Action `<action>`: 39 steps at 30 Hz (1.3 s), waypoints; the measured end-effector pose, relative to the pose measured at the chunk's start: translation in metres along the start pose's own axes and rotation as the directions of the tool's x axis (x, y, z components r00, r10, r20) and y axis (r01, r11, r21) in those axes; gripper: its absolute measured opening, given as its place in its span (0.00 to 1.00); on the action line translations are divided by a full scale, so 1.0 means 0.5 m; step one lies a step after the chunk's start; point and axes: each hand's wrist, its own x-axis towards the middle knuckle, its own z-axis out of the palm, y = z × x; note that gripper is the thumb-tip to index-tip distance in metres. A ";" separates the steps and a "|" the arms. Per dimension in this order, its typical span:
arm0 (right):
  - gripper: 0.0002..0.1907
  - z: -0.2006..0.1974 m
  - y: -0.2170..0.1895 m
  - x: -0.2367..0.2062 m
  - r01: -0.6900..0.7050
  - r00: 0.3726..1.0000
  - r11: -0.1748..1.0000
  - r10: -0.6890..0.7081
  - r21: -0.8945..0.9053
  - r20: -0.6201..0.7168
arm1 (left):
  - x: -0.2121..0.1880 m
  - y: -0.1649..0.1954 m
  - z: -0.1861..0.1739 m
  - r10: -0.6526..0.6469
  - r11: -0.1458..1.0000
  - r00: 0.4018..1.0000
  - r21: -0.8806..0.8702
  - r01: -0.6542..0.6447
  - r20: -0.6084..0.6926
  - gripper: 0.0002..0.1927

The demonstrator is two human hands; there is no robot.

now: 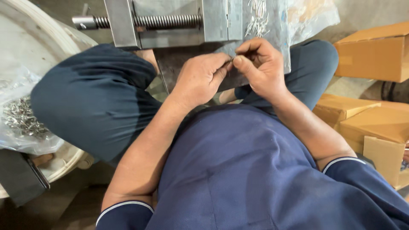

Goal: The person sits cross-legged on the floor and uses a metal screw press to assemble small metal components. They repeatedly pick up a small metal piece, place it into the press, and tighten the screw mechanism to secure it before moving on to the next piece.

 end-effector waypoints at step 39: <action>0.05 -0.062 -0.033 0.029 0.174 0.966 0.713 -0.257 -0.680 -0.021 | -0.009 -0.003 0.007 -0.039 0.998 0.998 -0.052 0.036 -0.046 0.12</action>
